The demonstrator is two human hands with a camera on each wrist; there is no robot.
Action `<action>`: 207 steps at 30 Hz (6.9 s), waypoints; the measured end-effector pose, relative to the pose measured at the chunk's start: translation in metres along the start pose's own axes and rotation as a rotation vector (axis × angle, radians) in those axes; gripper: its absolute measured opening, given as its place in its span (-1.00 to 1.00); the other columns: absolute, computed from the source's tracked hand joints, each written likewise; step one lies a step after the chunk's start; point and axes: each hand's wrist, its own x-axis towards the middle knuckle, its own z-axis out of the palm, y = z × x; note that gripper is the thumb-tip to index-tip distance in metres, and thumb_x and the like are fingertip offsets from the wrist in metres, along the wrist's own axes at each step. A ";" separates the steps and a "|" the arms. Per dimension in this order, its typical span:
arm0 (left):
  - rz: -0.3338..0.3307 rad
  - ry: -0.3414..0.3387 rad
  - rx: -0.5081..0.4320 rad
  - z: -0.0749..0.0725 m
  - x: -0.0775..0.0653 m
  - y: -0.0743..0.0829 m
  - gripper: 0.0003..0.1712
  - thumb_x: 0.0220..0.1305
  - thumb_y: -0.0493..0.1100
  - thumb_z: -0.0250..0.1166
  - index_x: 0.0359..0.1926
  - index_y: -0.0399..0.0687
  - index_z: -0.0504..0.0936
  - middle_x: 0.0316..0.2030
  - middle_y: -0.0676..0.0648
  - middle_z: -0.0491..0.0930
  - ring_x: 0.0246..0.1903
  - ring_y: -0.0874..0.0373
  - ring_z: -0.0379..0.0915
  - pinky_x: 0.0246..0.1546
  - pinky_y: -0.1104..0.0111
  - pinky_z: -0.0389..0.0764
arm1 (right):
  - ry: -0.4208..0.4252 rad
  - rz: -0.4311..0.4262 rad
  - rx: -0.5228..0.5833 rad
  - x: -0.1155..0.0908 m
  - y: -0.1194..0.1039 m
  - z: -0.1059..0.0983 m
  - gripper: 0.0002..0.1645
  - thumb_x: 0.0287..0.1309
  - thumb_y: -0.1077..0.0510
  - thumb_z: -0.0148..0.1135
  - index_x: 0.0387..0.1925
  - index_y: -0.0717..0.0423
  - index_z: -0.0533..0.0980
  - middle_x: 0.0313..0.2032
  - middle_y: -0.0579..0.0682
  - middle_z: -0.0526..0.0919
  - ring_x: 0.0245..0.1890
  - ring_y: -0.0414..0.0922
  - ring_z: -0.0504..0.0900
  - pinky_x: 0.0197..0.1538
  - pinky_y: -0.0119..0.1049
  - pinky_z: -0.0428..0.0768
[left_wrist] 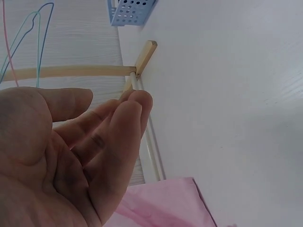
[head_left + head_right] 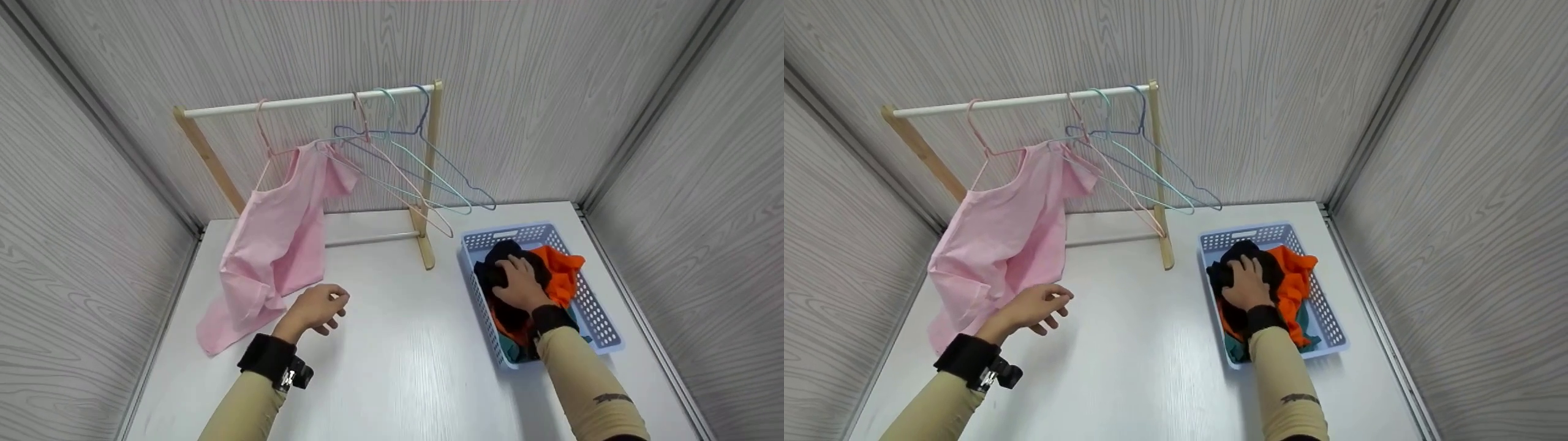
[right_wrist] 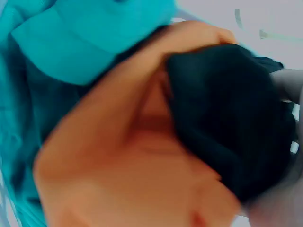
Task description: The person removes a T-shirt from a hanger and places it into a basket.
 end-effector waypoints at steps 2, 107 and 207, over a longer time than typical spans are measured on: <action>0.009 -0.002 0.011 -0.004 0.000 0.003 -0.65 0.43 -0.08 0.05 0.07 -0.15 0.58 -0.23 -0.24 0.70 -0.46 0.02 0.66 -0.54 0.26 0.70 | -0.040 0.007 -0.033 -0.003 -0.009 -0.007 -0.22 0.21 0.10 0.19 0.40 0.17 0.16 0.50 0.35 -0.15 0.47 0.41 -0.23 0.34 0.49 0.03; 0.453 0.236 0.592 -0.100 -0.031 0.053 -0.80 0.47 -0.07 0.05 -0.02 0.03 0.52 -0.15 -0.16 0.69 -0.15 -0.18 0.61 0.12 -0.13 0.40 | 0.371 -0.288 -0.332 -0.065 -0.175 -0.047 -0.47 0.17 0.06 0.32 0.17 0.06 0.47 0.08 0.16 0.61 0.08 0.20 0.50 0.03 0.16 0.57; 0.367 0.165 0.141 -0.023 0.005 0.091 -0.64 0.45 -0.10 0.06 -0.28 -0.25 0.67 -0.41 -0.14 0.75 -0.57 0.09 0.68 -0.71 0.46 0.59 | -0.015 -0.663 -0.044 -0.057 -0.212 0.083 -0.78 0.16 0.08 0.29 -0.14 0.02 0.65 -0.35 -0.05 0.69 -0.31 -0.16 0.62 -0.16 -0.27 0.60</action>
